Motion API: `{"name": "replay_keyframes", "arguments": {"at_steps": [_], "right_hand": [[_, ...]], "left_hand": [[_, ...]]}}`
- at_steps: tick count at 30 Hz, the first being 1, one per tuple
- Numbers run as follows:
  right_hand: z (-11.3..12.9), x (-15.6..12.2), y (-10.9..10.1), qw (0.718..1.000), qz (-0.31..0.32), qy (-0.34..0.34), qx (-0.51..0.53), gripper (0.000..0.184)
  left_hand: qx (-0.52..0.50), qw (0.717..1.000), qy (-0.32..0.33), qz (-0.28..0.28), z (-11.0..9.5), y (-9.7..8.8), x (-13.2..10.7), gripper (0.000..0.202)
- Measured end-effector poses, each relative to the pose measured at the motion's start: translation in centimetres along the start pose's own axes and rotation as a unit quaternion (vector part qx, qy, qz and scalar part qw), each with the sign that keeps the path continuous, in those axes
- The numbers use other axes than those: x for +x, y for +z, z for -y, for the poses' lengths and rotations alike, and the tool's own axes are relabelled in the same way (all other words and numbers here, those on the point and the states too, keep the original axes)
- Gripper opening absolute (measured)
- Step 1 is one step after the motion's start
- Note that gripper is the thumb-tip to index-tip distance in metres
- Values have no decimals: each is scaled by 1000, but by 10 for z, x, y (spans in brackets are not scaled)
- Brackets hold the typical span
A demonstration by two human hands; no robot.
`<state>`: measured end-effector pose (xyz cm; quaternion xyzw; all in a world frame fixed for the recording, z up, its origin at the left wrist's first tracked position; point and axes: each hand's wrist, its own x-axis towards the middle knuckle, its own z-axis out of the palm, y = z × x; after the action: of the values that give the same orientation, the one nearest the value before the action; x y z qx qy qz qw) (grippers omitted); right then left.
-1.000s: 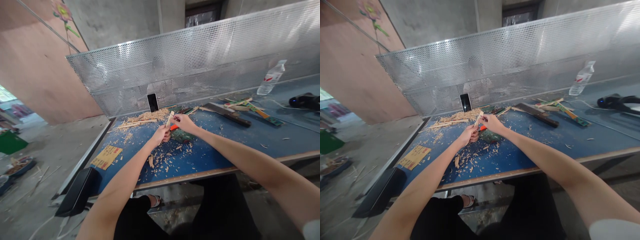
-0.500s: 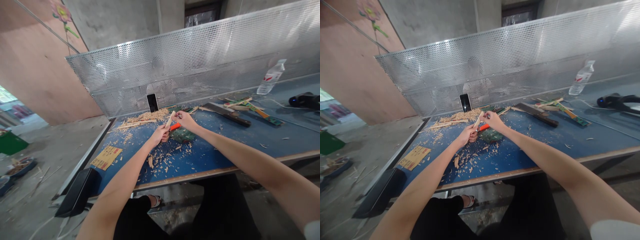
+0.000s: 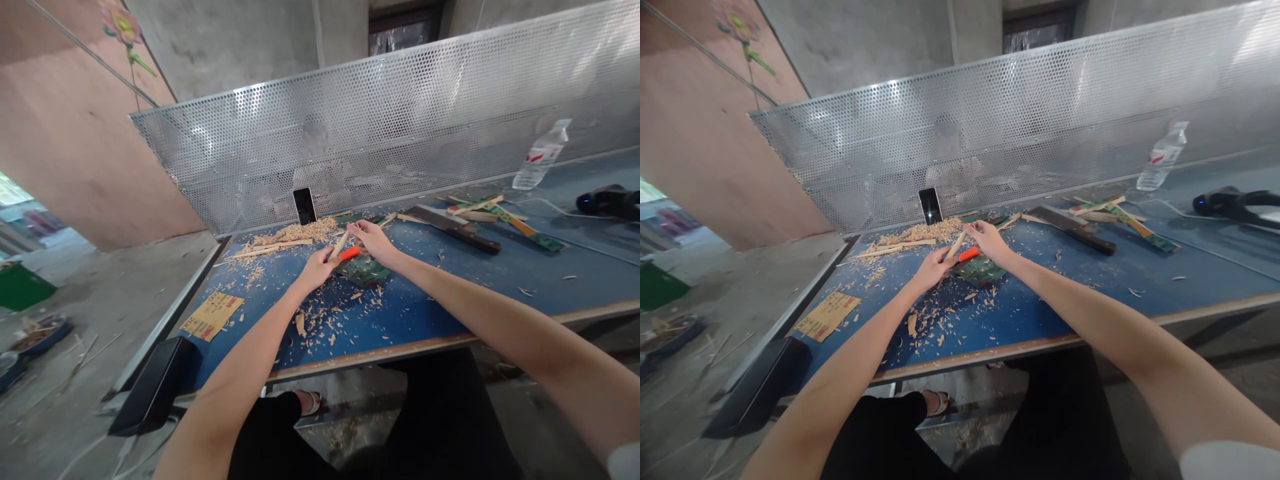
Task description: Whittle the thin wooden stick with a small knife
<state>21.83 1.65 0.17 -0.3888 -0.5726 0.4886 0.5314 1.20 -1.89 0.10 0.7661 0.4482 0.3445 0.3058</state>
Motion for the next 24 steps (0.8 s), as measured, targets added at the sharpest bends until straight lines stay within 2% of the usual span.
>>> {"name": "replay_keyframes", "arguments": {"at_steps": [4, 11, 15, 19, 24], "right_hand": [[-1, -1, -1, 1000, 10, -8, 6, 54], [-1, -1, -2, 999, -3, -43, -25, 51], [0, -1, -1, 1000, -3, -23, 18, 46], [2, -3, -2, 995, 60, 14, 73, 39], [4, -6, -4, 988, 116, -6, 98, 38]], "left_hand": [[2, 1000, 0, 23, 1, -1, 1, 26], [8, 1000, 5, 19, 1, 0, 1, 24], [20, 1000, 13, 6, 1, 0, 1, 25], [40, 999, 6, -7, 0, 0, 1, 22], [64, 996, 41, -46, 2, 0, 0, 17]]}}
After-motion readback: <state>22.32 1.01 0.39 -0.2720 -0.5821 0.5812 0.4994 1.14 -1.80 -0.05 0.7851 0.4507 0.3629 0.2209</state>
